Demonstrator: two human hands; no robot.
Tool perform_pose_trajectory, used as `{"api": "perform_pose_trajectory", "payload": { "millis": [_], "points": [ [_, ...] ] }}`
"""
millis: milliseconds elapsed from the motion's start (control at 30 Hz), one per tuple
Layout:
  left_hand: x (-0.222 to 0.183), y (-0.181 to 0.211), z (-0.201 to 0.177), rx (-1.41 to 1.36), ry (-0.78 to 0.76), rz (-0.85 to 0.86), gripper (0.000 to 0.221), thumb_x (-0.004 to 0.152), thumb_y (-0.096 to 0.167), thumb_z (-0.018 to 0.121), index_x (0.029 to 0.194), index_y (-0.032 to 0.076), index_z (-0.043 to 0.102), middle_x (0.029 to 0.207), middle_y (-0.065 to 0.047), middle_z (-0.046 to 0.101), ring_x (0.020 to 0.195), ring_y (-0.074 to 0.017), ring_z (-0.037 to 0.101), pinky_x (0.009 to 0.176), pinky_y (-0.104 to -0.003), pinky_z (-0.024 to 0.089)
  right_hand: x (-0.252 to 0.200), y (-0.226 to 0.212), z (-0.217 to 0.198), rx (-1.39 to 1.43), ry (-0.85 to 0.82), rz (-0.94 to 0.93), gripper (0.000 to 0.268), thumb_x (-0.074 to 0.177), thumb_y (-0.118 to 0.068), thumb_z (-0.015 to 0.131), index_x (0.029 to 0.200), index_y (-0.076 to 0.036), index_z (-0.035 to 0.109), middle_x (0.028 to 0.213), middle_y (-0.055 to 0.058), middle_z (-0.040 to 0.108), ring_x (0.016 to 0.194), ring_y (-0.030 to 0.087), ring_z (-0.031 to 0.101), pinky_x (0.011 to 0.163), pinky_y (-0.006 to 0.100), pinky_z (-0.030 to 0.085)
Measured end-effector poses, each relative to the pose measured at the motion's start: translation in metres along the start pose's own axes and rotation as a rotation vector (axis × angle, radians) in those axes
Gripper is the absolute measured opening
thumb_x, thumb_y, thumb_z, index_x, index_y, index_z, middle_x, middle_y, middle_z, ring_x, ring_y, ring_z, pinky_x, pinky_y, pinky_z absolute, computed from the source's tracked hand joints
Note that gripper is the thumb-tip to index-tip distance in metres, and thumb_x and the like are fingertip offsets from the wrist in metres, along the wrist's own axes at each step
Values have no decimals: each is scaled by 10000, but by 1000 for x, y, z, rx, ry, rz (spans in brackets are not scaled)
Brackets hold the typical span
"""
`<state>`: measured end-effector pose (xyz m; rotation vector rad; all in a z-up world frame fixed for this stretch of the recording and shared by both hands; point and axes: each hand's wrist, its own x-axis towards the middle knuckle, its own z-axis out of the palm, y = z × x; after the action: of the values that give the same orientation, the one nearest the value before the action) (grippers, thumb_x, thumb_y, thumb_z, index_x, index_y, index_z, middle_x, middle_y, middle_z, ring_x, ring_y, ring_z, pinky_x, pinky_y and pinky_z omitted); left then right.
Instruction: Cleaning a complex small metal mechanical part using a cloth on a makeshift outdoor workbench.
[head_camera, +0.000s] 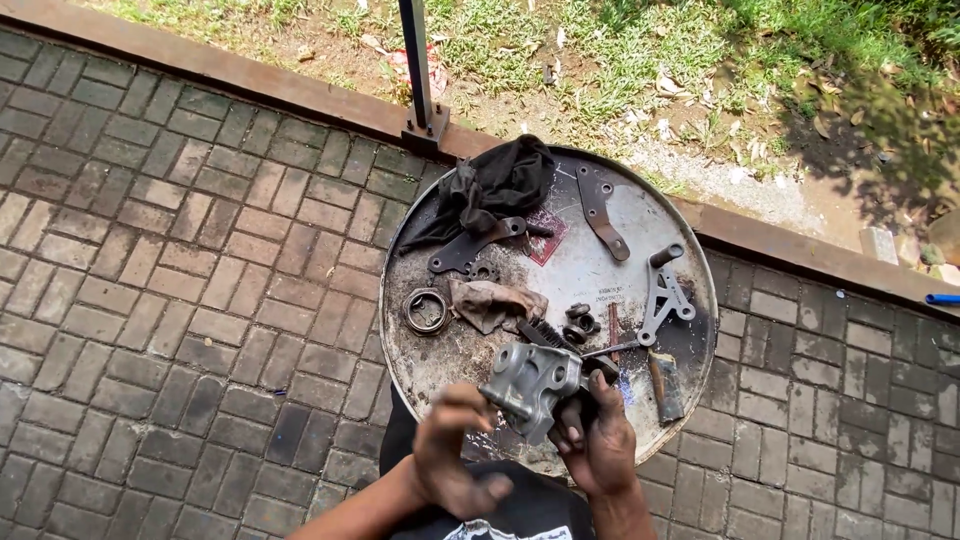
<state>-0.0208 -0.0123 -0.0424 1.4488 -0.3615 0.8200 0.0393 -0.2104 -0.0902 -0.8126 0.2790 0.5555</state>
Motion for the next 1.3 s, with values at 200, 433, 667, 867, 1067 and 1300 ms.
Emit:
{"api": "perform_pose_trajectory", "payload": {
  "millis": [200,433,667,867,1067,1300],
  "points": [
    [34,-2,-29,-118,138,-1566,526,958,499,398,1147,78,650,1132,-137,714,966,-269,722,737,-368,533,-12,6,34,-264,-84,-256,475,1056,-349,554,765,-23,741,492,41,596,334,126,445,262,279,255],
    [8,-10,-49,-789,52,-1870,963,854,754,410,1260,-105,567,937,-271,648,832,-400,687,703,-615,597,-13,21,47,-582,-163,-299,515,1009,-287,574,545,-68,623,471,82,615,358,150,497,353,290,363],
    [64,17,-40,88,-460,-1220,965,555,481,861,1393,97,572,1301,-78,739,1171,-193,686,1041,-323,505,-15,12,53,-586,-268,-150,561,1033,-280,542,524,-47,576,422,100,540,344,162,460,362,290,338],
    [73,5,-54,139,-650,-598,1105,634,339,933,1496,-25,345,1244,-164,661,1080,-272,663,977,-371,525,-20,2,53,-587,-297,18,510,1011,-328,586,610,-17,639,519,121,621,341,155,473,330,262,321],
    [74,0,-59,601,-879,96,718,844,251,815,1436,69,452,1464,-166,581,1256,-357,647,1011,-451,536,-4,26,11,-457,-200,202,482,1039,-338,560,679,-32,653,501,47,529,413,116,429,390,274,297],
    [93,35,-35,1070,-937,534,642,1136,235,697,1633,270,292,1683,-50,309,1552,-278,305,1239,-618,179,3,20,2,-390,-113,-37,402,1030,-298,590,724,-66,709,611,44,670,476,114,542,414,280,390]
  ]
}}
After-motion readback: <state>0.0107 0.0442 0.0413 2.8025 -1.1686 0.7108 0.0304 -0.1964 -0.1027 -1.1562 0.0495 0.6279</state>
